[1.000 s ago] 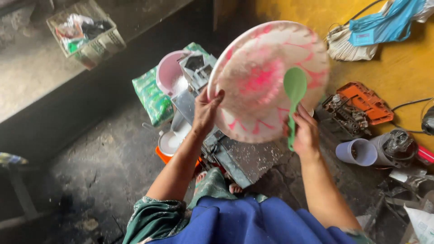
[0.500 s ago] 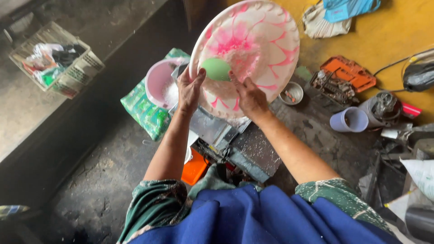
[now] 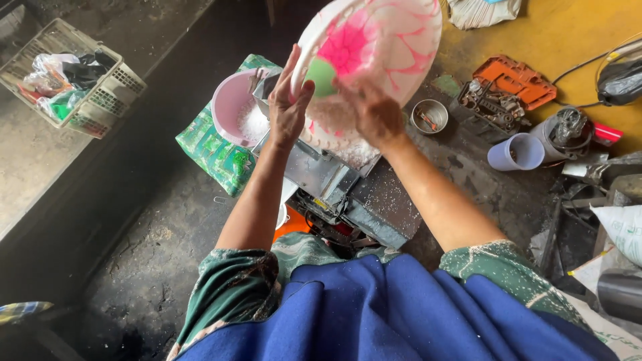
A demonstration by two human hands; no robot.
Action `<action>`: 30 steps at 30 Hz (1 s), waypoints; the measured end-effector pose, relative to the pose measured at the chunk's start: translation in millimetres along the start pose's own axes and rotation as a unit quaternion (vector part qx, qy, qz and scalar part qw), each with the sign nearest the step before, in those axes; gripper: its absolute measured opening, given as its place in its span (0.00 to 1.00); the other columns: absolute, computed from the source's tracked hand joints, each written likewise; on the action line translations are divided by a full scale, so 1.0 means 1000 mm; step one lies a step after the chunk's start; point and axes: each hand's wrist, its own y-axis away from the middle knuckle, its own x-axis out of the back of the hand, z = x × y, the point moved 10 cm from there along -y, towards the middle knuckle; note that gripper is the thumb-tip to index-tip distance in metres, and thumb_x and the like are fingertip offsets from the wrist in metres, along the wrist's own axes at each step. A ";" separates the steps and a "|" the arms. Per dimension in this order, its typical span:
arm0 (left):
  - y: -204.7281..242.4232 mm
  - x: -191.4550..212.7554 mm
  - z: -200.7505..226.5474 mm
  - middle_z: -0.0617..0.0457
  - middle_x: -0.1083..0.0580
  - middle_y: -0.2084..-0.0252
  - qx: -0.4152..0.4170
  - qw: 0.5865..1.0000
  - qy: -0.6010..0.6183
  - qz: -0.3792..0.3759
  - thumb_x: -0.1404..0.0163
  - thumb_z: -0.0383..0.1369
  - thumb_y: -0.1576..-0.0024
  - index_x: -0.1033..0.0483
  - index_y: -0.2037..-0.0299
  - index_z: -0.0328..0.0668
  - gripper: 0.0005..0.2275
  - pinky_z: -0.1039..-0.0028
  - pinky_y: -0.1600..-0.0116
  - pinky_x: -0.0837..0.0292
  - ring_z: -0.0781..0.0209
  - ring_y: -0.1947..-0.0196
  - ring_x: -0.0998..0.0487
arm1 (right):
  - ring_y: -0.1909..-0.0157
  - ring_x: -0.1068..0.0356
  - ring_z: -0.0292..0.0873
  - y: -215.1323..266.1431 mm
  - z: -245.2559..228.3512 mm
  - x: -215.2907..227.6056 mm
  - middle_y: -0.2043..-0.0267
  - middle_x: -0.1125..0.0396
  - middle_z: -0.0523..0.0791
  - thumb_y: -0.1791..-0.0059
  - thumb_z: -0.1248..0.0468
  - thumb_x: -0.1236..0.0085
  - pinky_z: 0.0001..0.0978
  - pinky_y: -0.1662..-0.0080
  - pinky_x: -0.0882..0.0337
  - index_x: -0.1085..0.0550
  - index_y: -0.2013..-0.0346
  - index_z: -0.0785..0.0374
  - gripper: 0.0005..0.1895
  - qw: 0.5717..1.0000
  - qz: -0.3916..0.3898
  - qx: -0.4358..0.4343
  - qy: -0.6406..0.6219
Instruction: The person scoops a white granular substance from a patterned bowl into a metal processing machine using a green plastic scoop. They then use the scoop to push the material through the machine's output chute and into a pink bowl, repeating the process to clear the bowl.
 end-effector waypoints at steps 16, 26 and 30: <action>-0.017 -0.013 0.021 0.45 0.35 0.32 -0.145 0.987 -0.046 -0.051 0.53 0.41 0.33 0.33 0.36 0.34 0.21 0.46 0.21 0.51 0.44 0.30 0.34 | 0.47 0.29 0.55 0.056 0.121 -0.001 0.41 0.32 0.46 0.45 0.60 0.66 0.48 0.55 0.31 0.34 0.34 0.50 0.24 0.867 -0.143 -0.466 -0.098; -0.011 -0.022 0.054 0.45 0.30 0.36 -0.236 0.965 -0.081 -0.081 0.48 0.29 0.34 0.29 0.38 0.44 0.14 0.51 0.22 0.47 0.51 0.32 0.31 | 0.49 0.32 0.64 0.042 0.057 -0.008 0.53 0.34 0.56 0.44 0.60 0.56 0.58 0.52 0.36 0.39 0.29 0.38 0.27 0.893 -0.212 -0.391 -0.060; -0.007 -0.030 0.056 0.46 0.30 0.36 -0.249 0.960 -0.101 -0.079 0.49 0.29 0.33 0.26 0.40 0.47 0.13 0.50 0.22 0.48 0.41 0.30 0.38 | 0.70 0.31 0.52 0.025 0.038 -0.035 0.58 0.35 0.46 0.41 0.55 0.57 0.47 0.71 0.30 0.39 0.29 0.34 0.24 0.932 -0.238 -0.271 0.033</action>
